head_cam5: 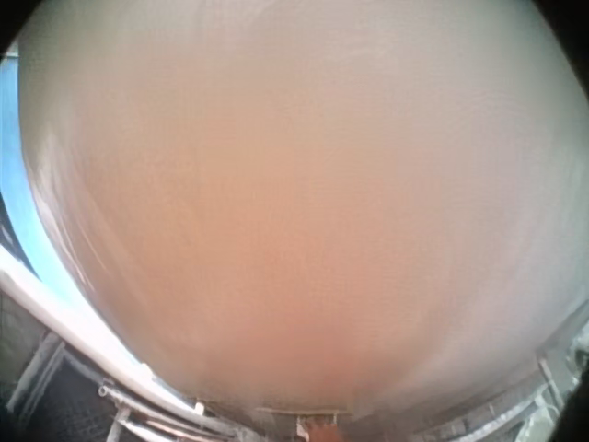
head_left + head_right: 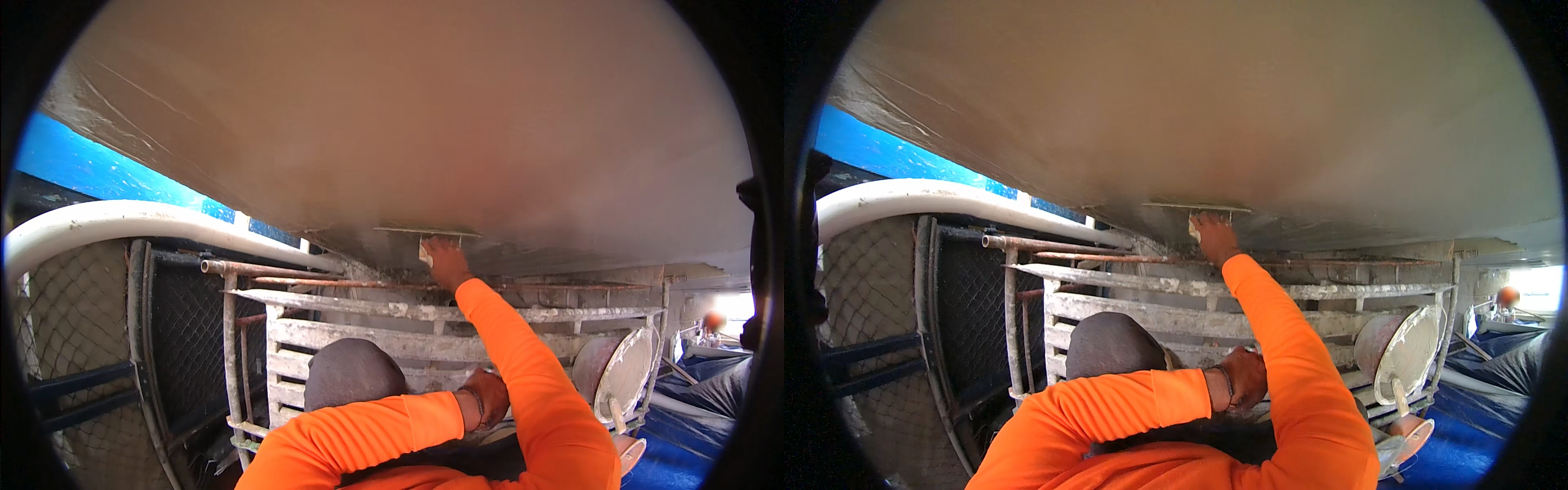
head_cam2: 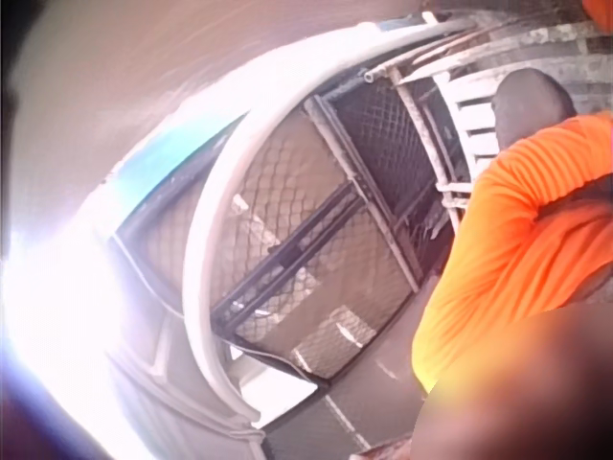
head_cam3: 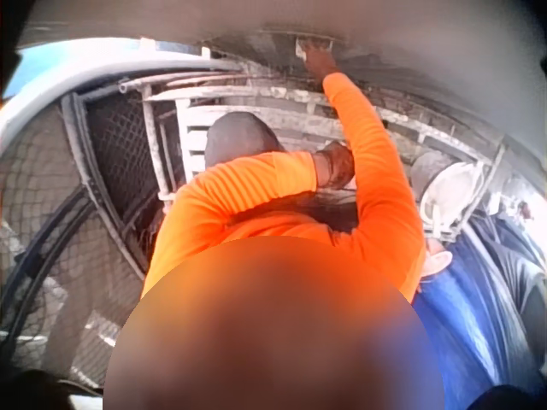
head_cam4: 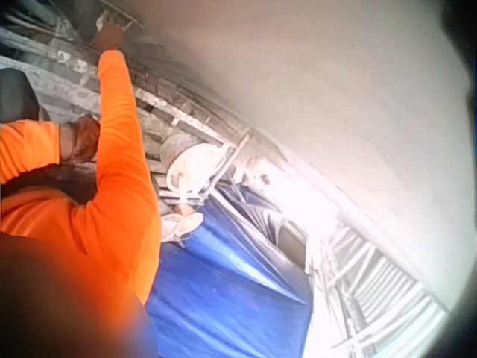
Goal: The person scoops plaster from a bucket onto a hawk and applies it to the ceiling with a trowel, smoothing the surface in repeated strokes. The person works while standing on a scaffold, repeatedly loading the trowel and spreading the plaster across the ceiling area.
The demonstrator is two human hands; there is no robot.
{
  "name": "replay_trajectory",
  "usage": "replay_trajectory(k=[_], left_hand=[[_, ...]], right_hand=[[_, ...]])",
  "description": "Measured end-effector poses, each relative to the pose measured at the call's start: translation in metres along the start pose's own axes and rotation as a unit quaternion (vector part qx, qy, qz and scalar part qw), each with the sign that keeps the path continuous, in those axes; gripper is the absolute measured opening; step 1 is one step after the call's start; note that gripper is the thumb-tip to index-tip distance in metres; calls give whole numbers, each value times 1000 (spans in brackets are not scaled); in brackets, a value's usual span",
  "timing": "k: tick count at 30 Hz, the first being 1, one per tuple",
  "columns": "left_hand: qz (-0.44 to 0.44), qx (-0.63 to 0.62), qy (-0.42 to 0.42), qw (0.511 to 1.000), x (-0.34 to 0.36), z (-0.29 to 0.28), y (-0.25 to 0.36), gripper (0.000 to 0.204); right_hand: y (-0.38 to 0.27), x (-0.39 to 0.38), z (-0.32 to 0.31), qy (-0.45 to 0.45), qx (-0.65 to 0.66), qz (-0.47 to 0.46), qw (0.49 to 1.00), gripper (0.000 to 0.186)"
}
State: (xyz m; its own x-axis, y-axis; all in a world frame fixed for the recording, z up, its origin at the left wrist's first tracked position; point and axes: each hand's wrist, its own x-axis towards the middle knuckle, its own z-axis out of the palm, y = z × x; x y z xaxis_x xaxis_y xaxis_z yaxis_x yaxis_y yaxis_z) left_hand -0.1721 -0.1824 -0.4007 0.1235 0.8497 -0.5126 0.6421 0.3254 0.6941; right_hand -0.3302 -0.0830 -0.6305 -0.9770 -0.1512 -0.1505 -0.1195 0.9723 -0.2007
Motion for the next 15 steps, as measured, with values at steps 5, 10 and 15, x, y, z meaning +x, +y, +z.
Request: replay_trajectory(k=[5, 10, 15], left_hand=[[13, 5, -52, 999, 14, 10, -4, 51], [28, 37, 42, 998, 32, 30, -15, 54], [-6, 64, -35, 997, 35, 23, -12, 62]], right_hand=[[-53, 10, -74, 96, 128, -61, 985, 56], [-99, -1, -183, 273, 275, -97, 917, 47], [-74, -35, -274, 401, 305, -195, 841, 32]])
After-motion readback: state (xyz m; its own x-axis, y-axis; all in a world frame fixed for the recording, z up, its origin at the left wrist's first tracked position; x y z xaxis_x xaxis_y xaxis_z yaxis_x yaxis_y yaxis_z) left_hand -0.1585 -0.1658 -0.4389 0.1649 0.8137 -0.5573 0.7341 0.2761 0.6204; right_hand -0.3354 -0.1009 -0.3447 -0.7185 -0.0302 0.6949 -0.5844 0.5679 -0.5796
